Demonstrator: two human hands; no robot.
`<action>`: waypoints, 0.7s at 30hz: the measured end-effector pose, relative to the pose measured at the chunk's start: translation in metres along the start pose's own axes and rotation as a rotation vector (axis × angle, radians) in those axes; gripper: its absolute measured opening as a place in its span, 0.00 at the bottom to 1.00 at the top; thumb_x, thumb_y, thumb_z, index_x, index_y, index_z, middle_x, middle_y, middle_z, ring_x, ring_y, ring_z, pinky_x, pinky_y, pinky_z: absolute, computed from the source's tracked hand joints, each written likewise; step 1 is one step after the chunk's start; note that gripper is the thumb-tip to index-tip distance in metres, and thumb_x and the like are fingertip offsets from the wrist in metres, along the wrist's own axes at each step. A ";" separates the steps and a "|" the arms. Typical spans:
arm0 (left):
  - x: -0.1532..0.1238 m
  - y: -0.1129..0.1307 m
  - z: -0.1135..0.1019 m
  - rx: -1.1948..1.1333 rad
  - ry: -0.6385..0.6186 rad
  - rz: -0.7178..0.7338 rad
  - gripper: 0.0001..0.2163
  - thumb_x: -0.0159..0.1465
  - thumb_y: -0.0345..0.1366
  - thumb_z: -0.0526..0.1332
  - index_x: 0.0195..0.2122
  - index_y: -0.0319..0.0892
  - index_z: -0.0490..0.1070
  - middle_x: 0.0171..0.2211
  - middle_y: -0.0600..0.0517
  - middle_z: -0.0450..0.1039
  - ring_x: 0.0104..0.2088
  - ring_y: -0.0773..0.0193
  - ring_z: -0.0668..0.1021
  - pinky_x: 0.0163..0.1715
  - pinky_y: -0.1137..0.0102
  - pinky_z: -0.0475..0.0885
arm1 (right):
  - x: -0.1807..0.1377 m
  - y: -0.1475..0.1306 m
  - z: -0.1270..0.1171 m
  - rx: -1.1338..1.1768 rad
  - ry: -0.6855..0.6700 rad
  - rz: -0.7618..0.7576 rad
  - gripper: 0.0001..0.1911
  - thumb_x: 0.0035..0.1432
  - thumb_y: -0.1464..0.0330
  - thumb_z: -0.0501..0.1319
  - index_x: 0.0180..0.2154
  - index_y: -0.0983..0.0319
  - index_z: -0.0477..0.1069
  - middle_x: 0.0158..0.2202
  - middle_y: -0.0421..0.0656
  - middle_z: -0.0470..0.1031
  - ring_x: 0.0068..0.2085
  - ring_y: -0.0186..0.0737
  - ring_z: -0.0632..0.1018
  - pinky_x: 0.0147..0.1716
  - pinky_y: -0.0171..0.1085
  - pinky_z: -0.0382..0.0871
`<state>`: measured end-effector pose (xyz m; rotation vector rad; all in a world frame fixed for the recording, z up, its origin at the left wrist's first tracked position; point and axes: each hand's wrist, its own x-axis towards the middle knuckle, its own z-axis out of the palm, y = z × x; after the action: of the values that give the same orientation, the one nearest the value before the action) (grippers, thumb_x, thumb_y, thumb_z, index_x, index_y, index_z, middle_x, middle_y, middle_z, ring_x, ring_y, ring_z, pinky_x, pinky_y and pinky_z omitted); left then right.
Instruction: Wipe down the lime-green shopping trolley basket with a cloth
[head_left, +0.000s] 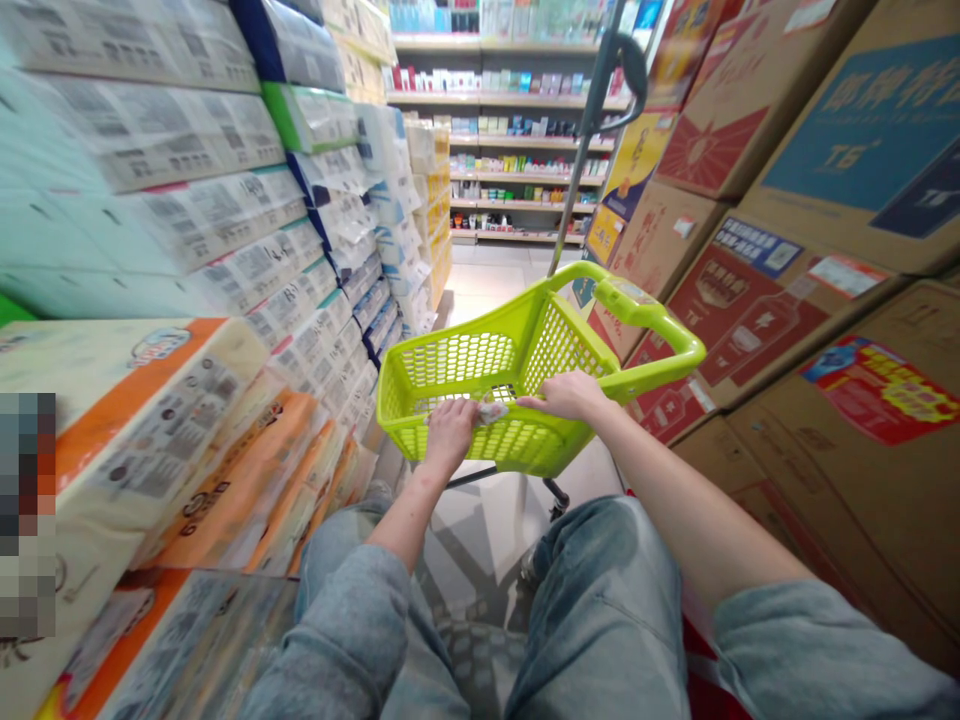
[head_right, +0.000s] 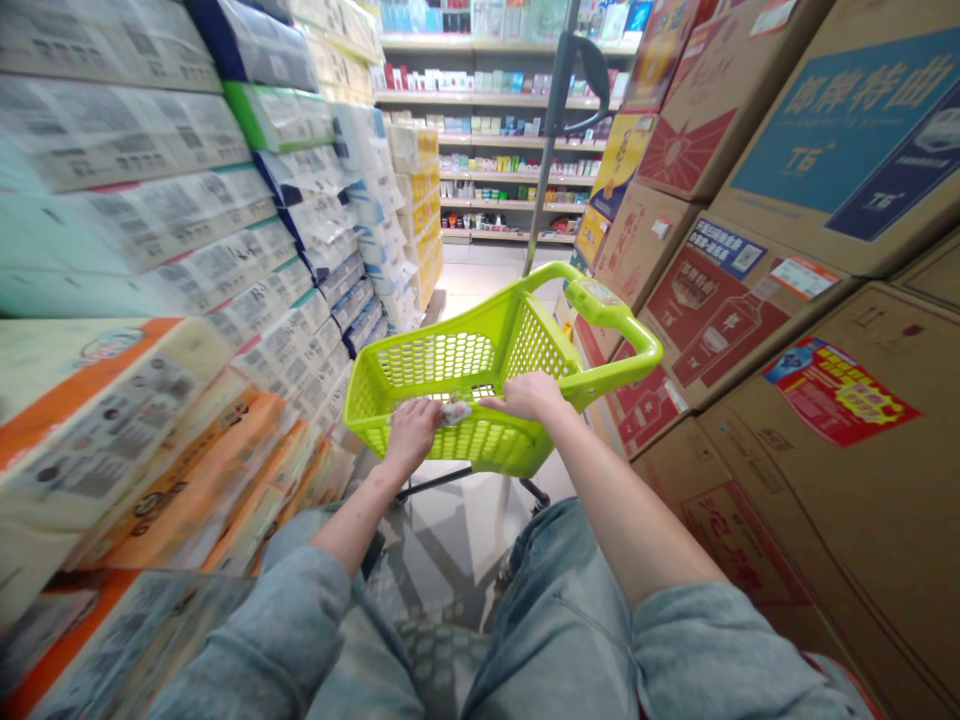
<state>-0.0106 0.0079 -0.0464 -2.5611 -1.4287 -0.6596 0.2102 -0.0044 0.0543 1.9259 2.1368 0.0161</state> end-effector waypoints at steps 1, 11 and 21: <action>0.001 0.000 0.000 0.004 -0.003 0.003 0.10 0.67 0.36 0.49 0.40 0.43 0.69 0.37 0.47 0.72 0.41 0.56 0.70 0.42 0.63 0.61 | 0.000 0.000 -0.001 0.002 -0.001 0.002 0.46 0.53 0.37 0.36 0.36 0.63 0.79 0.39 0.56 0.79 0.42 0.54 0.79 0.40 0.44 0.70; 0.006 -0.015 -0.010 -0.024 0.000 0.014 0.15 0.69 0.41 0.46 0.36 0.43 0.70 0.33 0.48 0.71 0.37 0.59 0.70 0.38 0.65 0.60 | 0.003 -0.014 -0.004 0.033 0.013 0.017 0.46 0.53 0.37 0.37 0.38 0.63 0.79 0.40 0.55 0.79 0.43 0.52 0.78 0.42 0.42 0.69; -0.009 -0.034 -0.008 -0.424 0.256 -0.291 0.19 0.69 0.41 0.43 0.36 0.40 0.71 0.33 0.48 0.75 0.35 0.61 0.74 0.37 0.68 0.66 | 0.005 -0.017 -0.003 0.051 0.007 0.000 0.47 0.52 0.36 0.35 0.38 0.63 0.78 0.40 0.56 0.78 0.43 0.51 0.78 0.43 0.42 0.68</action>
<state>-0.0454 0.0166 -0.0463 -2.4374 -1.7350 -1.4157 0.1926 -0.0011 0.0533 1.9569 2.1623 -0.0321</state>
